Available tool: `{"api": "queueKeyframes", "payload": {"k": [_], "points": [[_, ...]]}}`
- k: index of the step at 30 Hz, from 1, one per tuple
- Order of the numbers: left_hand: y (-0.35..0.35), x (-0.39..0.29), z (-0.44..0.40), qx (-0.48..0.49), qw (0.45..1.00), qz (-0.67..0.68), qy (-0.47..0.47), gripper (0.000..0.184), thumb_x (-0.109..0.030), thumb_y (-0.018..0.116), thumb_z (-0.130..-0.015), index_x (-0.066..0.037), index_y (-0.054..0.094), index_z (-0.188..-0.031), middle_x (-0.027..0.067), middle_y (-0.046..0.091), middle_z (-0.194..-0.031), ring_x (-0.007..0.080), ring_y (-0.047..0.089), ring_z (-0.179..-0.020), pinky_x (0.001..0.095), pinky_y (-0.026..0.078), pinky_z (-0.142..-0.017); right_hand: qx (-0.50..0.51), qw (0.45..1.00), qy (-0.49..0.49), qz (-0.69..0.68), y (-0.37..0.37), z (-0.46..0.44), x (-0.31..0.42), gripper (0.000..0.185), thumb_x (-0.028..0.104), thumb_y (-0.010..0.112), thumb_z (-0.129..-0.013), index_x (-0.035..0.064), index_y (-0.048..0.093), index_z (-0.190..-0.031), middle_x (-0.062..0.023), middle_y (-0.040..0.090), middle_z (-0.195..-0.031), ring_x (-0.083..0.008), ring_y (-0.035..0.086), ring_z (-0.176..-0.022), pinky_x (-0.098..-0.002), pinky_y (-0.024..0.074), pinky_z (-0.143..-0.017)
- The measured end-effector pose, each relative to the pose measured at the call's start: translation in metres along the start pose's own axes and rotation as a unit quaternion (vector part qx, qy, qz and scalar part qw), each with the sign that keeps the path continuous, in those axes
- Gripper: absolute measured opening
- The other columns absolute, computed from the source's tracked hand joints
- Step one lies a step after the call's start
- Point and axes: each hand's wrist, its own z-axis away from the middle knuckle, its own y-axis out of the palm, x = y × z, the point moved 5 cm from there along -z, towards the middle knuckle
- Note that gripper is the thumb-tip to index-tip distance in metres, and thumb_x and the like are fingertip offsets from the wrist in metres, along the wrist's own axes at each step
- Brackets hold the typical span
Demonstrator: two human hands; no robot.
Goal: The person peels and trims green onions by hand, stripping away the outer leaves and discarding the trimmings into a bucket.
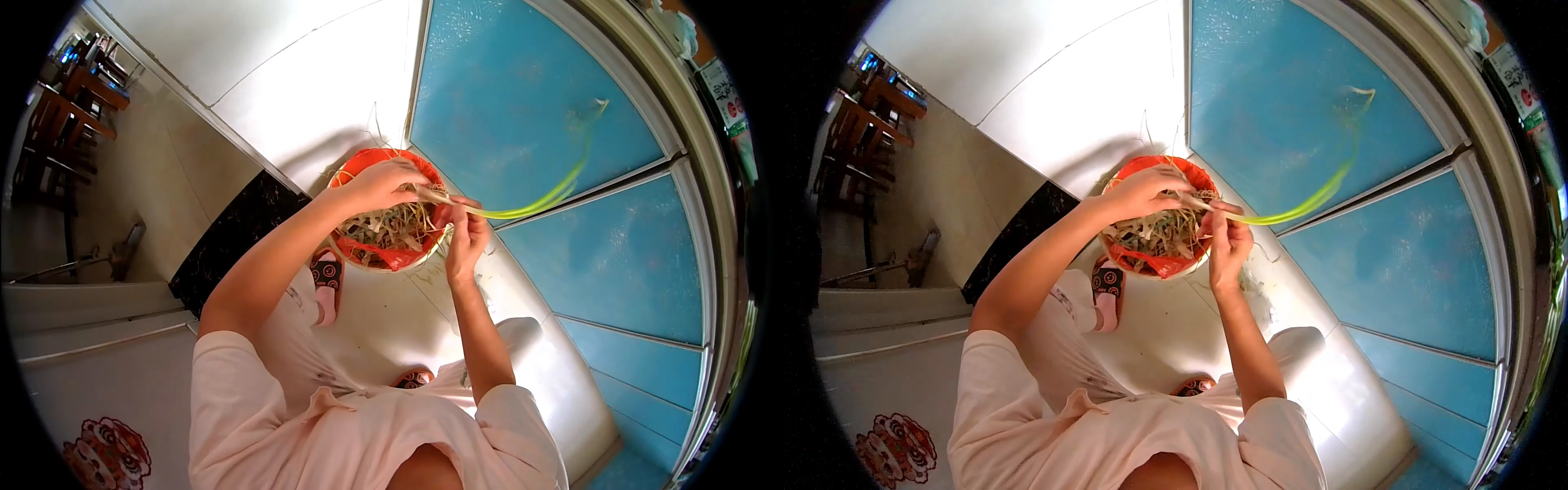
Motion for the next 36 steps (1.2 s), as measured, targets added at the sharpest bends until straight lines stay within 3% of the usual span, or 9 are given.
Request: {"api": "queueKeyframes", "payload": {"k": [3,7,10,11,14,21,24,33,36], "points": [[0.004,0.01,0.004,0.043,0.997,-0.02,-0.057,0.021,-0.013,0.06,-0.083,-0.001,0.059,-0.1,0.0111,0.061,-0.097,0.0274,0.055,-0.095,0.0381,0.044,-0.082,-0.039,0.999,0.019,-0.007,-0.002,-0.001,0.009,0.019,0.014,0.049,-0.095,-0.0015,0.059,-0.099,-0.0047,0.06,-0.073,-0.0099,0.054,-0.06,-0.0227,0.0445,-0.056],[-0.001,0.015,0.005,0.014,0.999,-0.042,-0.021,0.018,-0.013,0.058,-0.084,-0.001,0.056,-0.097,0.0115,0.059,-0.093,0.0281,0.055,-0.093,0.0382,0.042,-0.082,0.066,0.946,0.148,0.281,-0.014,0.004,0.03,0.015,0.012,0.056,-0.09,-0.0004,0.062,-0.095,-0.0097,0.064,-0.086,-0.013,0.06,-0.072,-0.0263,0.0479,-0.067],[-0.001,0.013,0.007,0.013,0.998,-0.057,-0.032,0.018,-0.014,0.057,-0.085,-0.001,0.055,-0.097,0.0117,0.058,-0.094,0.0287,0.054,-0.095,0.0384,0.042,-0.082,0.088,0.784,-0.339,0.513,0.006,0.006,0.091,0.021,0.007,0.064,-0.08,0.0016,0.063,-0.101,-0.0116,0.064,-0.087,-0.0232,0.061,-0.075,-0.0345,0.0482,-0.071],[0.0,0.012,0.007,0.017,0.997,-0.056,-0.041,0.017,-0.014,0.056,-0.085,-0.001,0.055,-0.097,0.0118,0.058,-0.095,0.0289,0.054,-0.095,0.0385,0.042,-0.082,0.093,0.749,-0.366,0.545,0.018,-0.004,0.101,0.022,0.006,0.065,-0.074,0.005,0.062,-0.095,-0.0106,0.061,-0.084,-0.0293,0.059,-0.078,-0.0394,0.0459,-0.076],[0.0,0.01,0.003,0.009,0.998,-0.045,-0.031,0.017,-0.015,0.055,-0.087,-0.001,0.055,-0.097,0.0123,0.058,-0.095,0.0291,0.053,-0.095,0.0389,0.042,-0.082,0.252,0.706,-0.261,0.609,0.006,-0.032,0.043,0.014,0.007,0.064,-0.074,0.0068,0.057,-0.086,-0.0088,0.058,-0.078,-0.0274,0.059,-0.074,-0.0393,0.047,-0.07],[0.015,0.011,-0.001,0.019,1.0,0.023,-0.01,0.019,-0.019,0.051,-0.091,0.0,0.05,-0.089,0.0132,0.053,-0.082,0.0268,0.053,-0.081,0.0379,0.041,-0.072,0.269,0.732,-0.253,0.572,0.012,-0.044,0.057,0.008,0.012,0.059,-0.08,0.0072,0.053,-0.081,-0.0102,0.057,-0.076,-0.0292,0.059,-0.067,-0.0389,0.0478,-0.058],[0.015,0.017,0.0,-0.011,0.993,0.059,-0.099,0.022,-0.019,0.052,-0.092,0.0,0.047,-0.082,0.0122,0.05,-0.072,0.0238,0.05,-0.068,0.0367,0.039,-0.063,0.277,0.724,-0.228,0.59,0.009,-0.046,0.054,0.009,0.014,0.057,-0.082,0.007,0.052,-0.081,-0.01,0.059,-0.076,-0.0292,0.06,-0.068,-0.0384,0.0481,-0.057],[0.02,0.032,0.011,-0.204,0.97,-0.005,-0.129,0.026,-0.022,0.051,-0.091,0.0,0.054,-0.077,0.0143,0.054,-0.065,0.0278,0.052,-0.059,0.039,0.041,-0.057,0.205,0.663,-0.182,0.696,0.024,-0.032,0.018,0.012,0.018,0.053,-0.085,0.0074,0.052,-0.08,-0.0089,0.06,-0.061,-0.0269,0.062,-0.055,-0.037,0.0483,-0.048],[0.01,0.053,0.025,-0.233,0.904,-0.118,-0.338,0.028,-0.023,0.046,-0.094,-0.001,0.056,-0.081,0.0113,0.052,-0.062,0.0162,0.051,-0.059,0.0344,0.041,-0.057,0.231,0.652,-0.179,0.7,0.047,0.002,-0.008,0.013,0.018,0.053,-0.086,0.0074,0.053,-0.078,-0.0089,0.06,-0.058,-0.0257,0.062,-0.052,-0.0363,0.0485,-0.046]]}}
